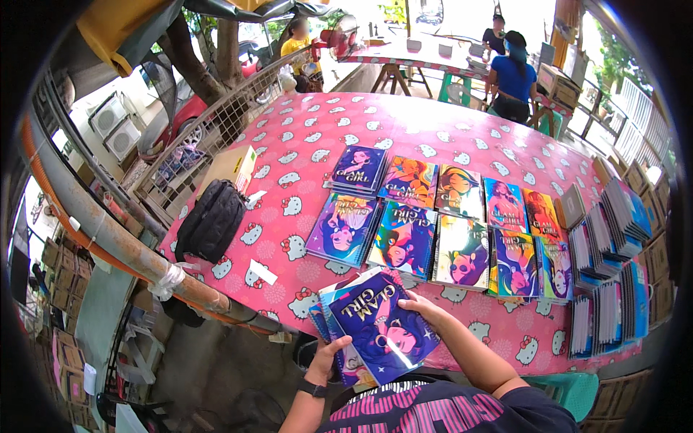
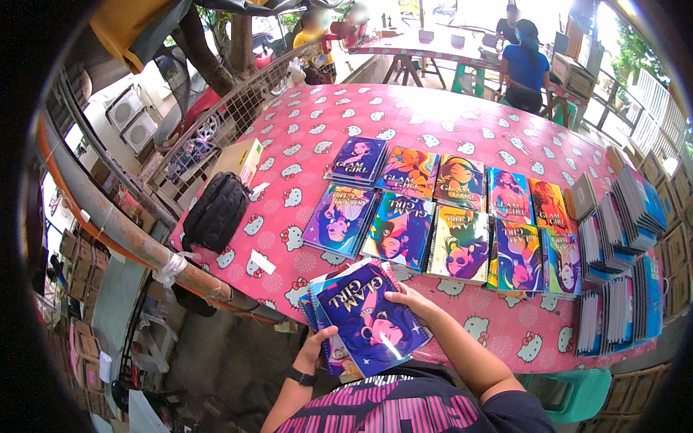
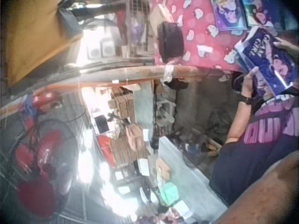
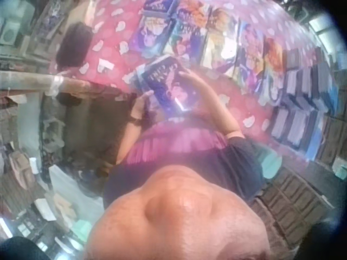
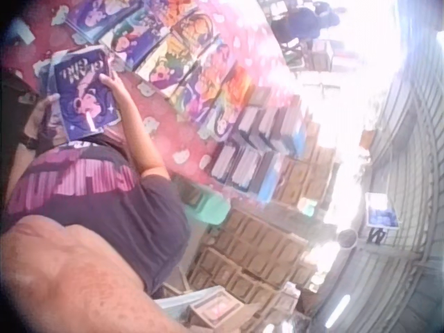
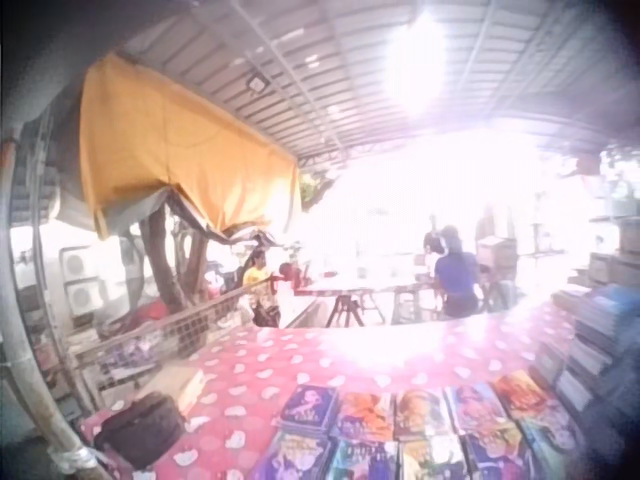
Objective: The person sorts colorful spiral-bound notebooks on a table, picking them up from a pile, categorizing them by their cover art, and then organizing them into stacks.
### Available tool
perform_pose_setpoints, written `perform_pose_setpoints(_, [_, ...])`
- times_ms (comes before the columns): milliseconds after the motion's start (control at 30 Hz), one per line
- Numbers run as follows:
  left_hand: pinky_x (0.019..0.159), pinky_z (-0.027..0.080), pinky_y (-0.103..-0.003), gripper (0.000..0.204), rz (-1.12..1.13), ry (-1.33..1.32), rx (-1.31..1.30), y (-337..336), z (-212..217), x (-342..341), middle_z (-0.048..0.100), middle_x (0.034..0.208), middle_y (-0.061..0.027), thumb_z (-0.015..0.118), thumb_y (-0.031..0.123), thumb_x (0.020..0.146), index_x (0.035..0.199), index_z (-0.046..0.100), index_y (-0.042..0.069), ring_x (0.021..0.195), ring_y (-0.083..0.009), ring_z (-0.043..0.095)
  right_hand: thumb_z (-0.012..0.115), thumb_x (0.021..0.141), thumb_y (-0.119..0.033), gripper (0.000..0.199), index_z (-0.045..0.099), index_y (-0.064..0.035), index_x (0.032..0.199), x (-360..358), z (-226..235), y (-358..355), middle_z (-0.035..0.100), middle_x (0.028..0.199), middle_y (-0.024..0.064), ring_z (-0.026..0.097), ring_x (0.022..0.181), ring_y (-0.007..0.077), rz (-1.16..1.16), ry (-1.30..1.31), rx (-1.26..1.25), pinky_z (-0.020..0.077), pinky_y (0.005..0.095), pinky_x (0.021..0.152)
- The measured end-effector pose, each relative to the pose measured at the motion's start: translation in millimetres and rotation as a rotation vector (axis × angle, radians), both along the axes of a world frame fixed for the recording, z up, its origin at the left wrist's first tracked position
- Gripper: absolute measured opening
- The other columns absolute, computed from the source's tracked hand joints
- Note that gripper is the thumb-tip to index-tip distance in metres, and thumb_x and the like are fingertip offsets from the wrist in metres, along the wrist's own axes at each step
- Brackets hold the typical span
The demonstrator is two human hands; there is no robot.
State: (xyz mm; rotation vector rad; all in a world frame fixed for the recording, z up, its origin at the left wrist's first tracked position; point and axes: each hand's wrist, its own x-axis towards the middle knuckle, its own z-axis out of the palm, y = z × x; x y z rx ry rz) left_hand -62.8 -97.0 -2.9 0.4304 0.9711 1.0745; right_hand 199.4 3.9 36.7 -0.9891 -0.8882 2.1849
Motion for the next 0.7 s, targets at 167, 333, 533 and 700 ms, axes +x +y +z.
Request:
perform_pose_setpoints(167, [0.084,0.048,-0.035,0.052,0.01,-0.049,0.064,3,28,7,0.057,0.114,-0.0085,0.067,0.026,0.081,0.124,0.047,0.005,0.1,-0.0199,0.057,0.074,0.072,-0.028,0.084,0.025,-0.0004,0.135,-11,23,-16,0.048,0.121,0.0158,0.055,0.103,0.0212,-0.051,-0.165,0.053,0.048,0.0342,0.087])
perform_pose_setpoints(333, [0.085,0.05,-0.037,0.057,-0.128,-0.395,0.016,2,73,3,0.06,0.111,-0.0124,0.056,0.043,0.086,0.122,0.047,0.001,0.098,-0.0237,0.06,0.078,0.068,-0.017,0.105,0.006,-0.006,0.144,-30,2,-33,0.045,0.125,0.0162,0.052,0.108,0.0236,-0.152,-0.173,0.182,0.0467,0.0367,0.088])
perform_pose_setpoints(533, [0.085,0.05,-0.035,0.052,-0.232,-0.236,0.004,1,52,16,0.06,0.109,-0.0117,0.062,0.022,0.078,0.122,0.047,0.0,0.094,-0.0217,0.061,0.075,0.07,-0.011,0.097,0.011,-0.008,0.144,-7,26,-52,0.045,0.126,0.0157,0.052,0.109,0.0239,-0.238,-0.078,0.03,0.0484,0.0368,0.086])
perform_pose_setpoints(700, [0.084,0.051,-0.036,0.054,-0.426,-0.237,-0.06,12,63,54,0.061,0.107,-0.0132,0.063,0.024,0.075,0.121,0.047,-0.001,0.092,-0.0239,0.062,0.078,0.067,-0.02,0.102,0.012,-0.0093,0.144,32,25,-88,0.04,0.131,0.0154,0.044,0.117,0.0244,-0.425,-0.153,0.152,0.0369,0.0376,0.098])
